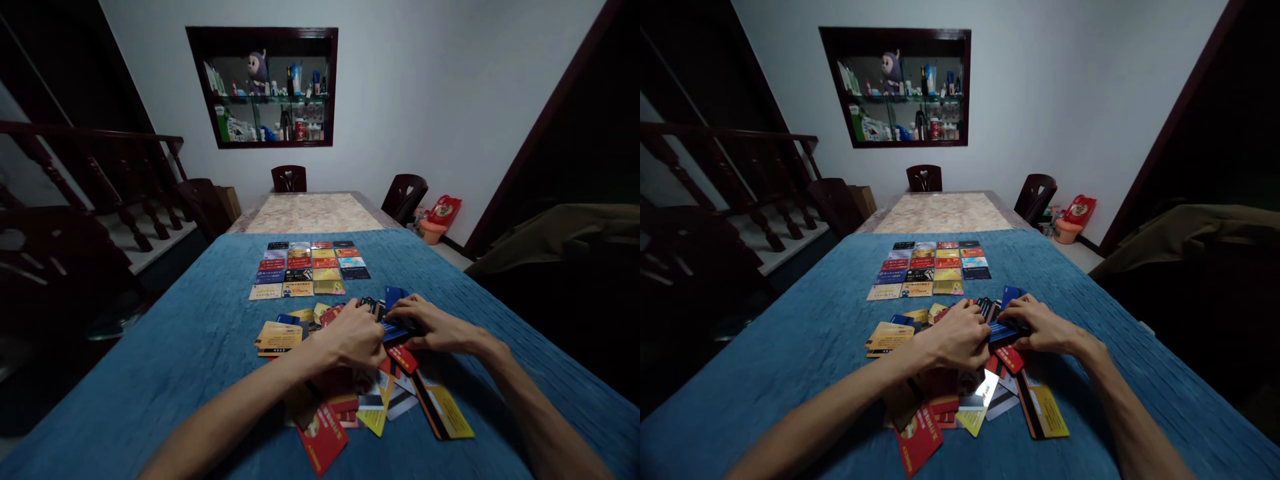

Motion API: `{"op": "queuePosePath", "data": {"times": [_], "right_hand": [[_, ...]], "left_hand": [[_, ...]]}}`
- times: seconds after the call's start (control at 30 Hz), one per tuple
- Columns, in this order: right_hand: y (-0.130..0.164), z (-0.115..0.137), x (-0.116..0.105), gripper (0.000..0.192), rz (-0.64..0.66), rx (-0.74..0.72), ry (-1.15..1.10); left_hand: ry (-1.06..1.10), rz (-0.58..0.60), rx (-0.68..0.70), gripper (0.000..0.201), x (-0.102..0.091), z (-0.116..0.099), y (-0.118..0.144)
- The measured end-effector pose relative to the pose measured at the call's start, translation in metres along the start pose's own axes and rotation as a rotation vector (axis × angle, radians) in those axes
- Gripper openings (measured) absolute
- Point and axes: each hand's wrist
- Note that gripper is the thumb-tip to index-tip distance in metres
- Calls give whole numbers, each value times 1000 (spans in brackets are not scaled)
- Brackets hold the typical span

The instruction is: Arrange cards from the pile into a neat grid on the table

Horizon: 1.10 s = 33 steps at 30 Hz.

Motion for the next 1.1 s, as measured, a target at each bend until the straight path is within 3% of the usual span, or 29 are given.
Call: {"op": "queuePosePath", "data": {"times": [0.17, 0.37, 0.6, 1.1], "right_hand": [[-4, 6, -3, 30, 18, 13, 19], [-7, 6, -2, 21, -72, -70, -13], [-11, -1, 8, 20, -195, -10, -24], [-17, -7, 23, 38, -309, 58, 63]], "left_hand": [[6, -16, 8, 22, -3, 3, -2], [34, -35, -23, 19, -6, 10, -4], [111, -37, -122, 18, -4, 28, -6], [343, -124, -238, 45, 22, 44, -10]]}}
Point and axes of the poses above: each hand's wrist, its own y-axis away from the middle knuckle, its own x-axis out of the palm, z = x × y, and after that the axes turned 11 degrees about -x, right-handed
